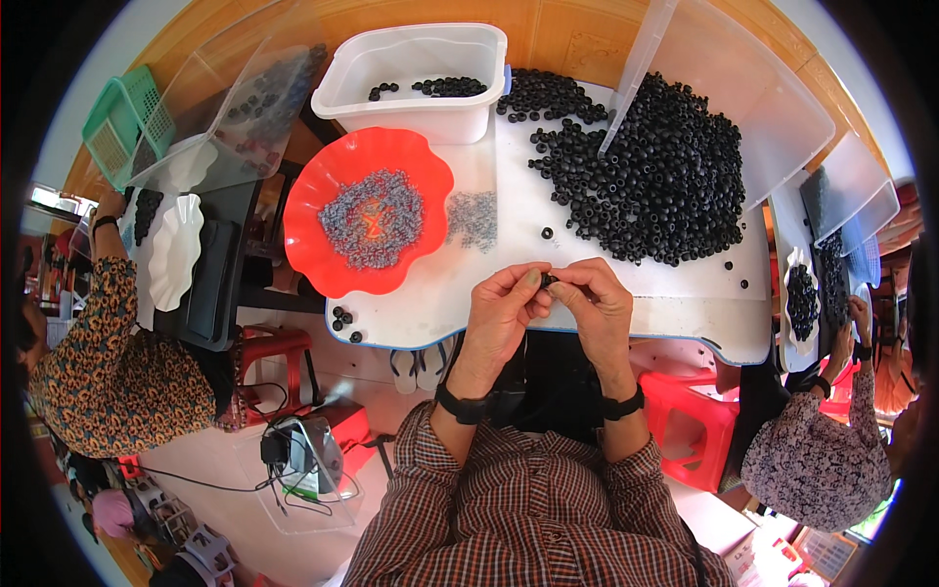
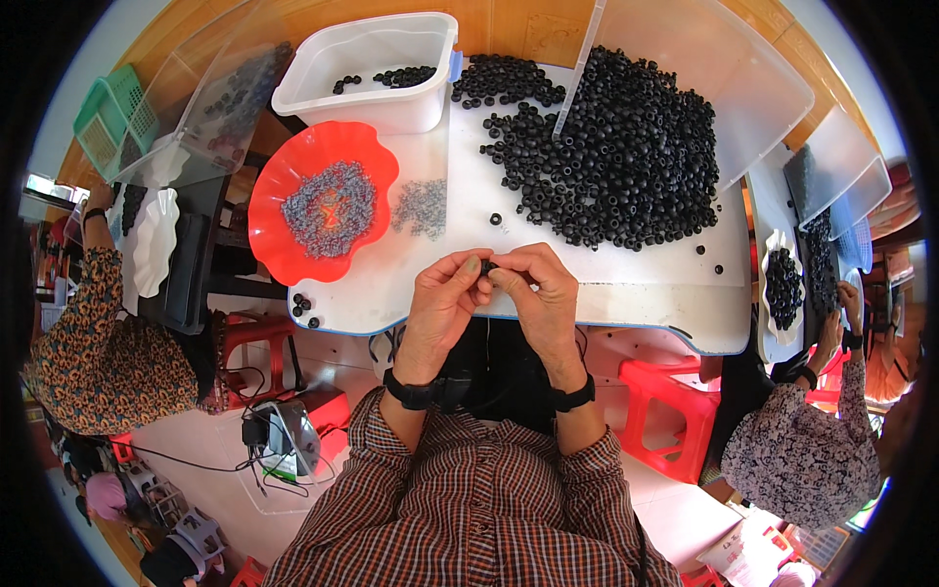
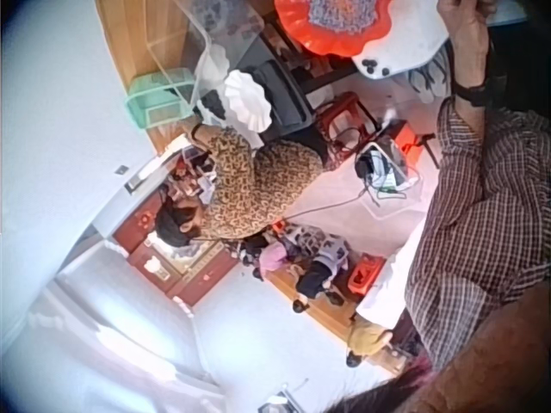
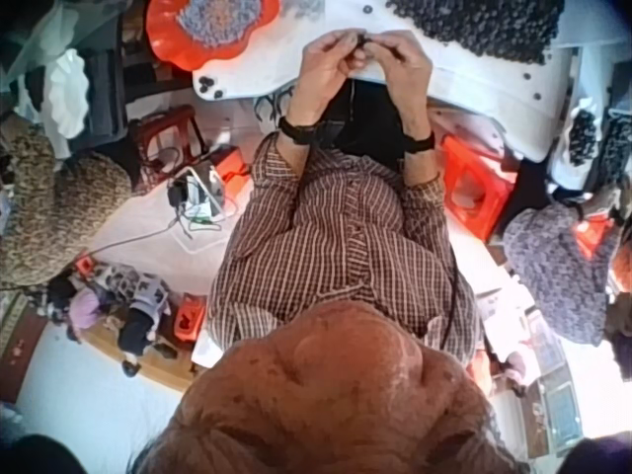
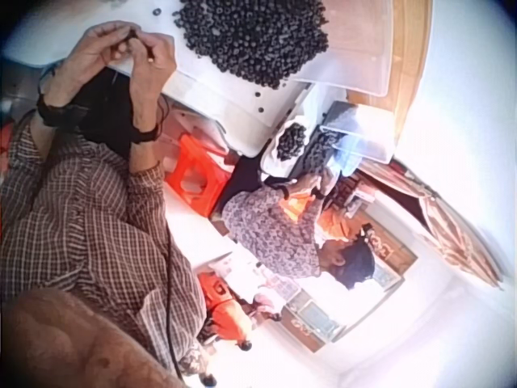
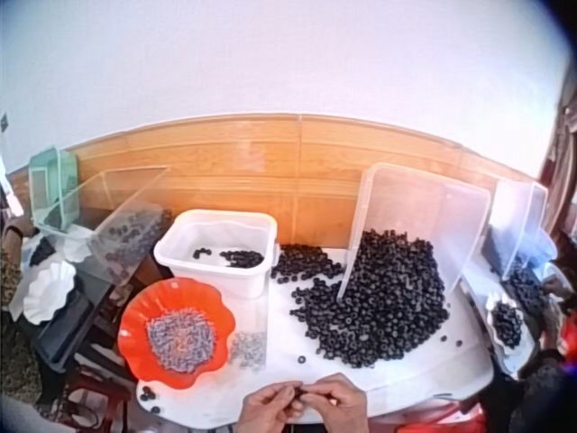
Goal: Sorting small black plastic components or beads into different sorting trays and containers on a workbench.
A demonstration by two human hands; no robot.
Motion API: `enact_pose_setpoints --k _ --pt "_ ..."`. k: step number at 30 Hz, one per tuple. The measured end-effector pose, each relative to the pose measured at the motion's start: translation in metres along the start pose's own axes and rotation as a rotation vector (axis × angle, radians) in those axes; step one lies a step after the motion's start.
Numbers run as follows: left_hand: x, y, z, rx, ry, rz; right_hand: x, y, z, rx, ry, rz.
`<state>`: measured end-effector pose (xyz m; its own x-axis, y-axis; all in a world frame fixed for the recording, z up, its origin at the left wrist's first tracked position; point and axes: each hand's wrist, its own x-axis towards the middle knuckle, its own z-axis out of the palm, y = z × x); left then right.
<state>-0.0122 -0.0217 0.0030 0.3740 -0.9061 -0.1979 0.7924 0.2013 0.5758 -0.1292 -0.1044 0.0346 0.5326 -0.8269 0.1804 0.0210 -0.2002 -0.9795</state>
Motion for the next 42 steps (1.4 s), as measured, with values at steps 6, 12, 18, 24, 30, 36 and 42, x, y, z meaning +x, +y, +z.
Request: enact_pose_setpoints --k 6,12,18,24,30,36,42 --pt "0.0001 -0.0002 0.0016 -0.006 0.017 0.005 0.0001 -0.0015 -0.0003 -0.017 -0.003 0.01" --pt "0.0004 0.0 0.0018 -0.009 0.024 0.003 -0.0003 -0.0002 -0.0012 -0.032 -0.006 -0.001" --pt "0.0006 -0.002 -0.0001 -0.001 0.023 0.003 0.0 -0.0005 -0.0011 -0.039 -0.006 -0.005" --pt "0.0019 -0.0043 -0.0005 0.028 0.015 0.022 -0.0004 0.0023 -0.0026 -0.028 -0.021 -0.004" --pt "0.0025 -0.0047 -0.0022 0.04 -0.008 0.03 -0.0018 0.0017 -0.0013 0.008 -0.02 0.023" --pt "0.0022 -0.0044 -0.0012 0.03 0.0 0.028 -0.0029 0.004 -0.0022 0.089 -0.028 0.064" --pt "0.0023 -0.0039 -0.0019 0.021 -0.001 0.023 -0.0032 0.0043 -0.001 0.101 -0.025 0.071"
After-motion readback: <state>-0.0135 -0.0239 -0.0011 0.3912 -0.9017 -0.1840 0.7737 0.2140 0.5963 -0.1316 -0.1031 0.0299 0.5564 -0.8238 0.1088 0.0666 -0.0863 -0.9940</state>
